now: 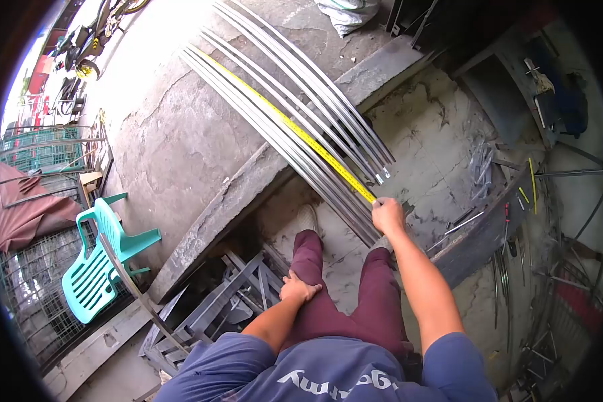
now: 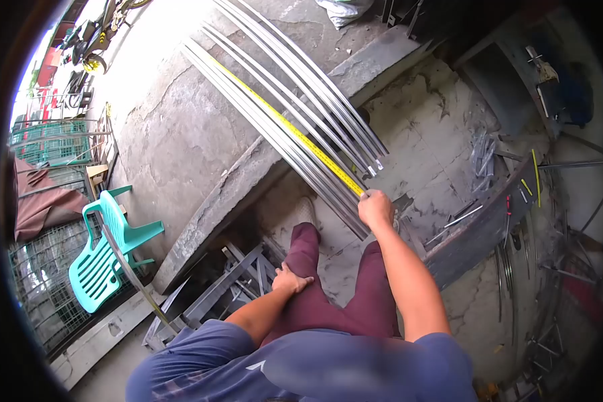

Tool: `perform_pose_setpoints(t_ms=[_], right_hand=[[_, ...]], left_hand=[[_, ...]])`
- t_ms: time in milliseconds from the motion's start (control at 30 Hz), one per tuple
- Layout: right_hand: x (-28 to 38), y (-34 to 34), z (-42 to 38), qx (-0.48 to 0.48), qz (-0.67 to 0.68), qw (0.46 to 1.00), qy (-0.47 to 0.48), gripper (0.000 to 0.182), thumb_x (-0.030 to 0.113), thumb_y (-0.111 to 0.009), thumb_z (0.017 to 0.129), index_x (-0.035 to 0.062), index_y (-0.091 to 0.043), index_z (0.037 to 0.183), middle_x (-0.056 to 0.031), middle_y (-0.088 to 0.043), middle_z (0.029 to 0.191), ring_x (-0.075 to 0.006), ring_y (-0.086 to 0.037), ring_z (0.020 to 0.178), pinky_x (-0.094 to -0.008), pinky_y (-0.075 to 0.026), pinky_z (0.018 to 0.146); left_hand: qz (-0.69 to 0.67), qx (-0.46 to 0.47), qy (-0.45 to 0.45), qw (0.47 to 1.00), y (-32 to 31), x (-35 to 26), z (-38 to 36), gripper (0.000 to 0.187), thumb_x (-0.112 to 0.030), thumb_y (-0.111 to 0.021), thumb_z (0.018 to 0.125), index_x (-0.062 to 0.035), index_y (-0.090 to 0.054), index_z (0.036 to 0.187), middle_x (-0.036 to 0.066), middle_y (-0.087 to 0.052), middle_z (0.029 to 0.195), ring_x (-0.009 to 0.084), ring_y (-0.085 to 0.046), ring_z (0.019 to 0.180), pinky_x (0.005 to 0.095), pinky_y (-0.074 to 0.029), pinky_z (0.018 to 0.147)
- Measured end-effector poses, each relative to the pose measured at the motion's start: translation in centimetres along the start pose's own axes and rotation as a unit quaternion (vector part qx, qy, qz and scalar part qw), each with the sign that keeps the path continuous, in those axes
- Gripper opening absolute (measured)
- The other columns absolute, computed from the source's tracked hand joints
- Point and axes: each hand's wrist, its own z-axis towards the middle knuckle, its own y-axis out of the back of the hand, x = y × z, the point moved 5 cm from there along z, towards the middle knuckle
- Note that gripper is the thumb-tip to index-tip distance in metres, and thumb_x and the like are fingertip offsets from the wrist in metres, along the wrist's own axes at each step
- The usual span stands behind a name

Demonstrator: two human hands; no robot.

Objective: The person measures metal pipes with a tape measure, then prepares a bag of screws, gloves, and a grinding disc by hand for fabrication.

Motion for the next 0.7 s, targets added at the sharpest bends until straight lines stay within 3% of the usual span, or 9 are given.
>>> perform_pose_setpoints(t_ms=[200, 400, 500, 633, 700], right_hand=[[6.1, -4.8, 9.4, 0.009, -0.035, 0.999, -0.017, 0.029, 0.029, -0.068, 0.101, 0.0109, -0.085, 0.115, -0.0229, -0.081, 0.117, -0.0452, -0.076, 0.112, -0.0538, -0.060, 0.100], [8.8, -6.1, 13.0, -0.011, -0.061, 0.998, -0.017, 0.029, 0.025, -0.065, 0.099, 0.0084, -0.085, 0.113, -0.0243, -0.080, 0.121, -0.0457, -0.075, 0.116, -0.0546, -0.060, 0.100], [9.3, -6.0, 13.6, -0.023, -0.069, 0.997, -0.020, 0.030, 0.025, -0.064, 0.100, 0.0082, -0.085, 0.113, -0.0242, -0.080, 0.120, -0.0461, -0.075, 0.116, -0.0547, -0.060, 0.100], [9.1, -5.8, 13.5, -0.043, -0.081, 0.995, -0.026, 0.030, 0.027, -0.065, 0.101, 0.0082, -0.085, 0.113, -0.0245, -0.080, 0.120, -0.0460, -0.075, 0.116, -0.0553, -0.060, 0.101], [8.9, -5.8, 13.0, -0.022, -0.065, 0.997, -0.030, 0.031, 0.026, -0.067, 0.100, 0.0055, -0.084, 0.117, -0.0239, -0.079, 0.125, -0.0440, -0.075, 0.120, -0.0570, -0.055, 0.107]], left_hand=[[0.020, -0.036, -0.008, 0.999, 0.0, -1.4, 1.8, 0.129, -0.067, -0.084, 0.084, -0.0050, -0.019, 0.177, 0.026, -0.034, 0.176, 0.0501, -0.054, 0.148, 0.0604, -0.048, 0.121], [0.004, -0.049, -0.033, 0.998, 1.1, -1.0, 4.3, 0.121, -0.064, -0.081, 0.085, -0.0072, -0.024, 0.176, 0.025, -0.037, 0.173, 0.0510, -0.054, 0.148, 0.0624, -0.048, 0.120], [0.029, -0.078, -0.048, 0.995, 1.6, -0.9, 4.8, 0.119, -0.064, -0.082, 0.084, -0.0041, -0.029, 0.173, 0.028, -0.045, 0.164, 0.0497, -0.062, 0.139, 0.0516, -0.053, 0.117], [0.024, -0.082, -0.060, 0.995, 2.2, -0.4, 5.1, 0.117, -0.062, -0.082, 0.084, -0.0049, -0.031, 0.172, 0.028, -0.046, 0.164, 0.0492, -0.062, 0.139, 0.0512, -0.054, 0.117], [0.032, -0.078, -0.060, 0.995, 2.6, -0.2, 5.3, 0.115, -0.062, -0.081, 0.084, -0.0054, -0.032, 0.172, 0.028, -0.046, 0.164, 0.0487, -0.062, 0.139, 0.0509, -0.054, 0.117]])
